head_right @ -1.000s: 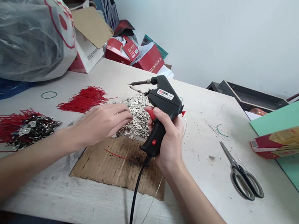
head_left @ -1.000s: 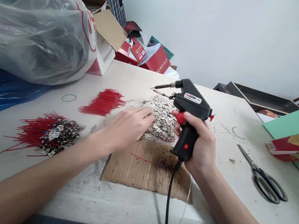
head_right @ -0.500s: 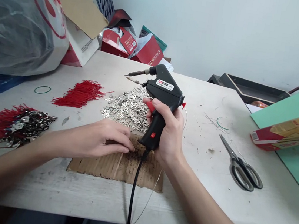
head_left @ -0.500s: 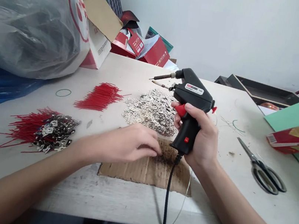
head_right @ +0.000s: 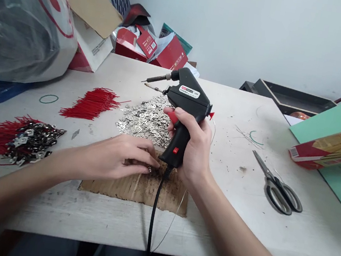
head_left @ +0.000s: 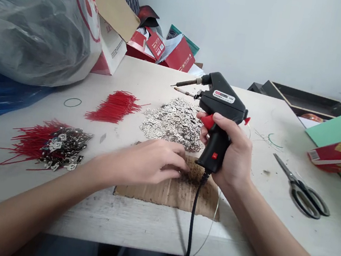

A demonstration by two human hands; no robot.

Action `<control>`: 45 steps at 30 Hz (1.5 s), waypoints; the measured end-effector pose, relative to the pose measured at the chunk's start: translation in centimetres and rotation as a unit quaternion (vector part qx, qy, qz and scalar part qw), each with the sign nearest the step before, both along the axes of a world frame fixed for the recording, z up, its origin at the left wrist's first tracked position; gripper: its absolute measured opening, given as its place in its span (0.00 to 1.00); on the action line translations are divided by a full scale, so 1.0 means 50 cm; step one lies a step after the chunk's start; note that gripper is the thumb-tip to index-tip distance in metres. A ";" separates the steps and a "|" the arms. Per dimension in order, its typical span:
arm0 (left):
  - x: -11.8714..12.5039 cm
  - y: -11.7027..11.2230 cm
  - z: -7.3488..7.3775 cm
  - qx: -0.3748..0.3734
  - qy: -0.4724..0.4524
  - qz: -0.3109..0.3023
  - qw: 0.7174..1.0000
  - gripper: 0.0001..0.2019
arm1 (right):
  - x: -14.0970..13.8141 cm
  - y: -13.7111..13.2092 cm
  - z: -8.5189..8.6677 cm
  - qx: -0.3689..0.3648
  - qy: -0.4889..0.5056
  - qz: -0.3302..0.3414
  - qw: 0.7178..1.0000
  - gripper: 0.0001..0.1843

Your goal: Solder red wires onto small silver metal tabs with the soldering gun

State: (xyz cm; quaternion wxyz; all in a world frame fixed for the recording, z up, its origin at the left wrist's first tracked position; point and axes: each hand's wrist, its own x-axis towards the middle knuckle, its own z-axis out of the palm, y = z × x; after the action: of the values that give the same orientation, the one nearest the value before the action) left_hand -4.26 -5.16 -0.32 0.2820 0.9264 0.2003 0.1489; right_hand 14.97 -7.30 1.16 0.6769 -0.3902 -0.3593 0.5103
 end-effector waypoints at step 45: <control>-0.040 0.004 0.026 0.066 0.094 0.034 0.993 0.05 | 0.001 0.001 0.017 0.038 -0.121 -0.078 0.989 0.09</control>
State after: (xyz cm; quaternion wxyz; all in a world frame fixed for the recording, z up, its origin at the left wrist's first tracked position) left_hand -6.26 -4.96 0.96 0.1948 0.9455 0.2470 0.0841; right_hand 15.05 -7.27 2.01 0.6802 -0.4500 -0.4262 0.3913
